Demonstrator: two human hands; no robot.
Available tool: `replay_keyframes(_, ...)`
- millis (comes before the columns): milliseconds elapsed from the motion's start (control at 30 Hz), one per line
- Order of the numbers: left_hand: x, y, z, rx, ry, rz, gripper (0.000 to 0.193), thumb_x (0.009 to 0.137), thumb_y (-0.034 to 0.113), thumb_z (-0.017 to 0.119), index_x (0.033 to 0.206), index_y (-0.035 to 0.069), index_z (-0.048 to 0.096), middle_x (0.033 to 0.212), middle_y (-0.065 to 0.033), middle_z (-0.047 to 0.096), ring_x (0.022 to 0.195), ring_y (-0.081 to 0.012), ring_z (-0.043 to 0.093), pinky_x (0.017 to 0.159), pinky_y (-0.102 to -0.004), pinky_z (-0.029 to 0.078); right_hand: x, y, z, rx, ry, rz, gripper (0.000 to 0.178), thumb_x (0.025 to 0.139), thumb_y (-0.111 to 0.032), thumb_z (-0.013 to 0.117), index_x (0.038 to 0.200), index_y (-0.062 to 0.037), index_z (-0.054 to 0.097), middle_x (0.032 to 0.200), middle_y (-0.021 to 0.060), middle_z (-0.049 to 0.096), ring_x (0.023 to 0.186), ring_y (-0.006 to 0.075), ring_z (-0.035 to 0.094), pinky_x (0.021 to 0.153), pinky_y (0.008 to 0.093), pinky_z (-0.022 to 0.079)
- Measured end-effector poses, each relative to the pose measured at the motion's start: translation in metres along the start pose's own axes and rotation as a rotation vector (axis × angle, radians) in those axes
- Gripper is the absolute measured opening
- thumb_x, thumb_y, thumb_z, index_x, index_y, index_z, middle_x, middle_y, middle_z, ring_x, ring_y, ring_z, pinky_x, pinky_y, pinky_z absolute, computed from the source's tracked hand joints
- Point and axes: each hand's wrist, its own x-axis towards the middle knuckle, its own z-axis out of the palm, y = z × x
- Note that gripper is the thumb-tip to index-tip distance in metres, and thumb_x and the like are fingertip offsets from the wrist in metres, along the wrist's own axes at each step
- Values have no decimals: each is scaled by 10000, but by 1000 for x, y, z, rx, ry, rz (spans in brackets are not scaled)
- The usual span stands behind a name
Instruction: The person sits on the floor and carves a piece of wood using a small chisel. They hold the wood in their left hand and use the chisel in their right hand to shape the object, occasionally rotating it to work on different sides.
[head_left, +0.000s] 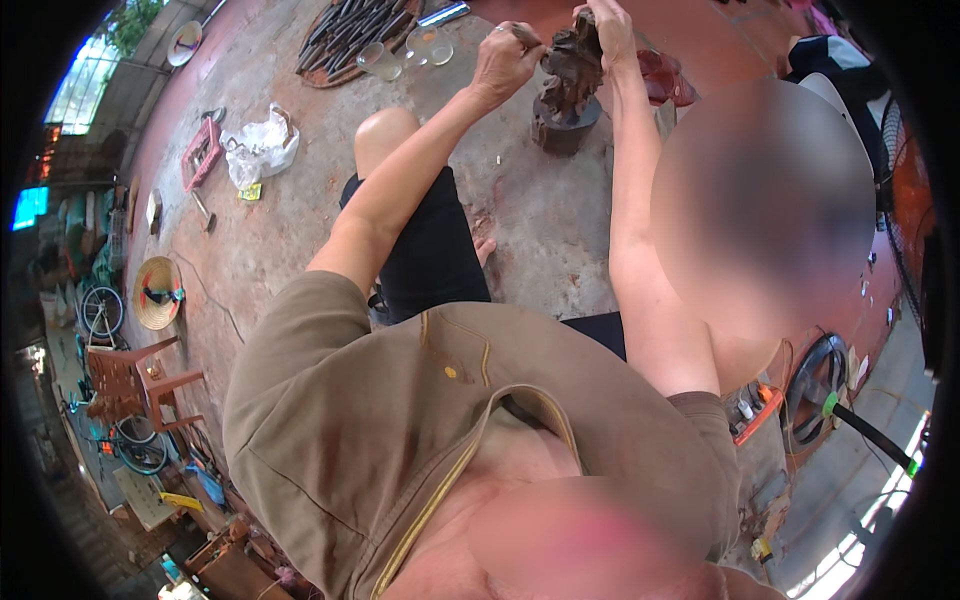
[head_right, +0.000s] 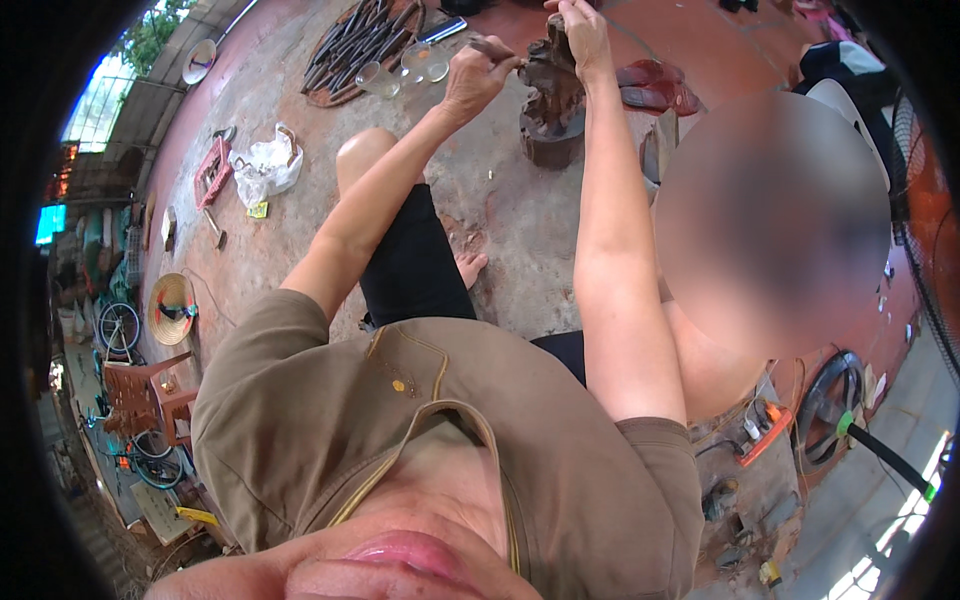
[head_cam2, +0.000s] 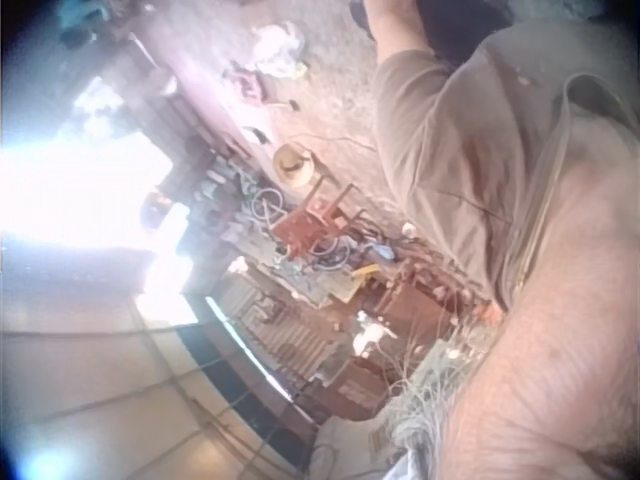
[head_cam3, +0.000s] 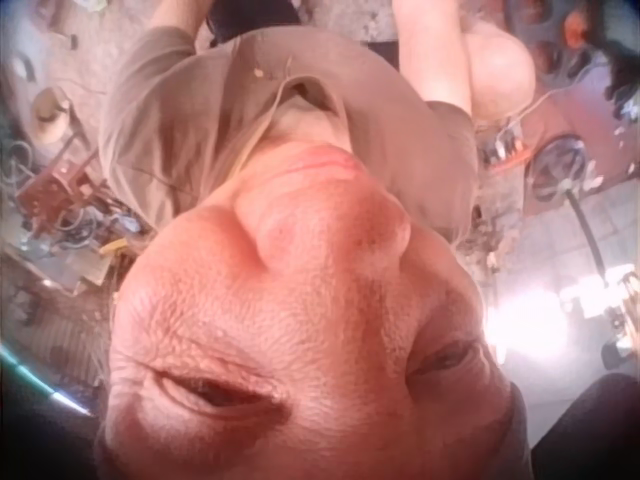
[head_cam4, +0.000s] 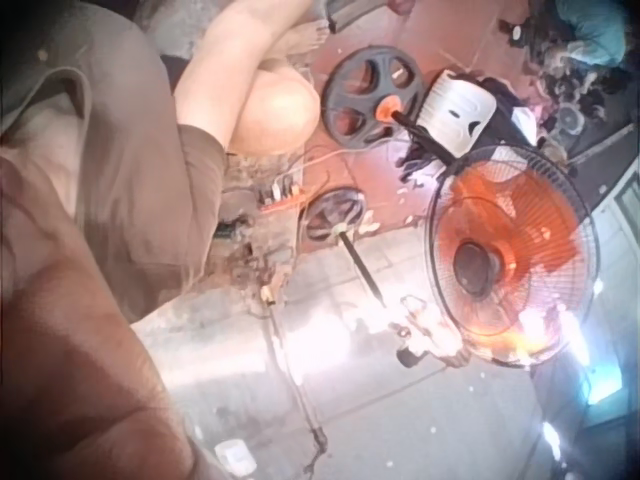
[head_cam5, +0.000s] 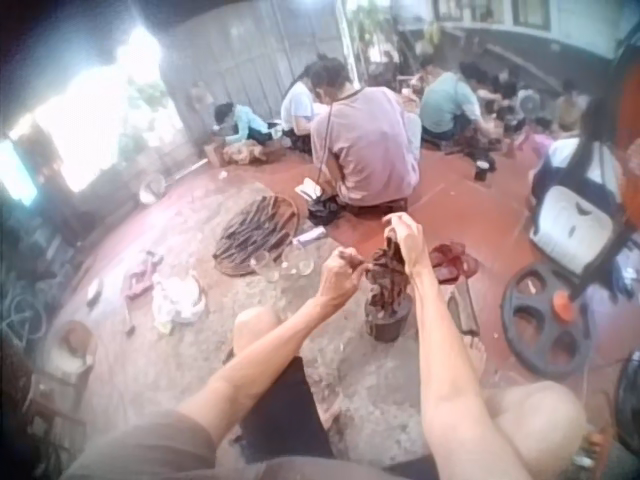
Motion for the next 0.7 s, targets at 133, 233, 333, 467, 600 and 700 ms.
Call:
replay_keyframes(133, 17, 6, -10, -234, 127, -131, 136, 768, 176, 766, 811, 60, 710, 745, -75, 678, 709, -241, 663, 662, -342, 505, -3, -4, 7, -19, -35, -26, 242, 990, -189, 459, 963, -29, 638, 680, 0, 559, 586, 79, 503, 551, 234, 402)
replay_keyframes(233, 24, 16, 0, -321, 40, -355, 153, 813, 186, 741, 845, 38, 731, 776, -83, 704, 722, -177, 668, 663, -293, 495, -4, -2, 4, -18, -42, -37, 235, 988, -184, 460, 960, -29, 635, 679, -1, 560, 585, 77, 500, 548, 232, 398)
replay_keyframes(333, 28, 7, 0, -311, -79, -404, 170, 835, 213, 727, 859, 45, 744, 806, -76, 717, 751, -146, 664, 668, -279, 490, -5, 0, 5, 18, -44, -30, 226, 986, -178, 460, 944, -34, 630, 680, 0, 565, 584, 76, 501, 542, 232, 396)
replay_keyframes(467, 34, 0, -2, -356, -159, -473, 100, 795, 67, 697, 855, -8, 672, 708, -129, 656, 685, -168, 641, 643, -313, 497, -9, 1, 11, 52, -42, -31, 196, 978, -167, 475, 904, -51, 614, 677, -1, 568, 579, 74, 498, 535, 231, 387)
replay_keyframes(600, 36, -10, -13, -320, -236, -412, 119, 790, 103, 687, 850, 0, 684, 704, -122, 674, 703, -183, 663, 659, -337, 508, -12, 4, 14, 109, -90, 28, 163, 963, -161, 507, 863, -69, 596, 667, -2, 563, 574, 72, 491, 530, 226, 373)
replay_keyframes(700, 37, -13, -26, -257, -296, -476, 114, 801, 114, 695, 867, 22, 707, 751, -105, 699, 705, -169, 654, 665, -329, 501, -13, 4, 19, 143, -68, 37, 142, 954, -163, 527, 858, -79, 589, 658, 9, 574, 571, 81, 503, 528, 225, 368)
